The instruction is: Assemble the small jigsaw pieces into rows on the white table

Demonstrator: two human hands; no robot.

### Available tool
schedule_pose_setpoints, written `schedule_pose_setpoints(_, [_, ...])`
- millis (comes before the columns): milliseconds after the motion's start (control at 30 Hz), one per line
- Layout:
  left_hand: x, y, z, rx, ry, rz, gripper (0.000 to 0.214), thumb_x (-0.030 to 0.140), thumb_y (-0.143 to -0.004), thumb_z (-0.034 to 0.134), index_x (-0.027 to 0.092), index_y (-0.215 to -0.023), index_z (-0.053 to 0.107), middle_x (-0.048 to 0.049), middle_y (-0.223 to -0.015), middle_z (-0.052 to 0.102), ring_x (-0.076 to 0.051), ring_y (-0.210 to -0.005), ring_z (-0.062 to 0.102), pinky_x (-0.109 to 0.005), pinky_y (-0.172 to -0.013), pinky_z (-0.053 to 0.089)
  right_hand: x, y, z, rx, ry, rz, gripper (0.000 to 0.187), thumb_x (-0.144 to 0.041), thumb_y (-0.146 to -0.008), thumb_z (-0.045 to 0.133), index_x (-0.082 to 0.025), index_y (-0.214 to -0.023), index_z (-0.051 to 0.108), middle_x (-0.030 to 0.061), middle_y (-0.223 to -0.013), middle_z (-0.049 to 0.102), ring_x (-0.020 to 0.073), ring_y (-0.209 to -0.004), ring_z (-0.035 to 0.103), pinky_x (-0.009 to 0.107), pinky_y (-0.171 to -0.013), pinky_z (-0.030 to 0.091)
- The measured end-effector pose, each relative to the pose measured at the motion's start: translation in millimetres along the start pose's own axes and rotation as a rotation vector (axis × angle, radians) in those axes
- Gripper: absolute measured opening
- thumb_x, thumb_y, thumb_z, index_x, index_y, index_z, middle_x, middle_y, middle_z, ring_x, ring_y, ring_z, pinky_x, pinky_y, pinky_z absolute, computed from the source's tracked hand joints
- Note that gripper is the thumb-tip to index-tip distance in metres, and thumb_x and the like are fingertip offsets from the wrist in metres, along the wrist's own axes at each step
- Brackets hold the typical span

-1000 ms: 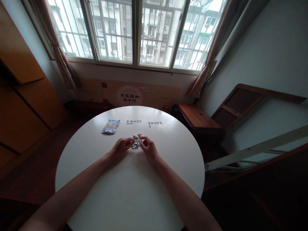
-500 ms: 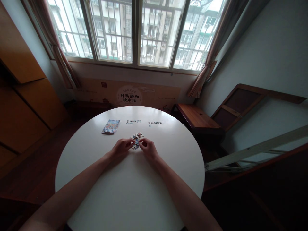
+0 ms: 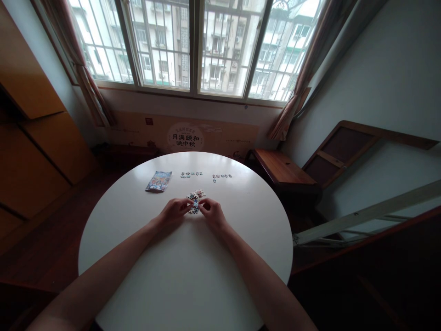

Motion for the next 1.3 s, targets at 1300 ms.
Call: schedule_pose_setpoints(1300, [6.5, 0.1, -1.3, -0.003, -0.043, 0.039, 0.024, 0.032, -0.085, 0.053, 0.015, -0.087, 0.070, 0.0024, -0.056, 0.057, -0.006, -0.050, 0.046, -0.016, -0.052, 0.032, -1.6, 0.2, 0.7, -0.013, 0.030, -0.005, 0.015, -0.026, -0.076, 0.056, -0.016, -0.078, 0.066, -0.0026, -0.056, 0.055, 0.0097, -0.051, 0.047, 0.020, -0.052, 0.035])
Point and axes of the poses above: each hand's wrist, its own y-axis away from the middle knuckle, its own z-axis out of the palm, x = y × z, the point moved 7 cm from there along -y, towards the middle knuckle
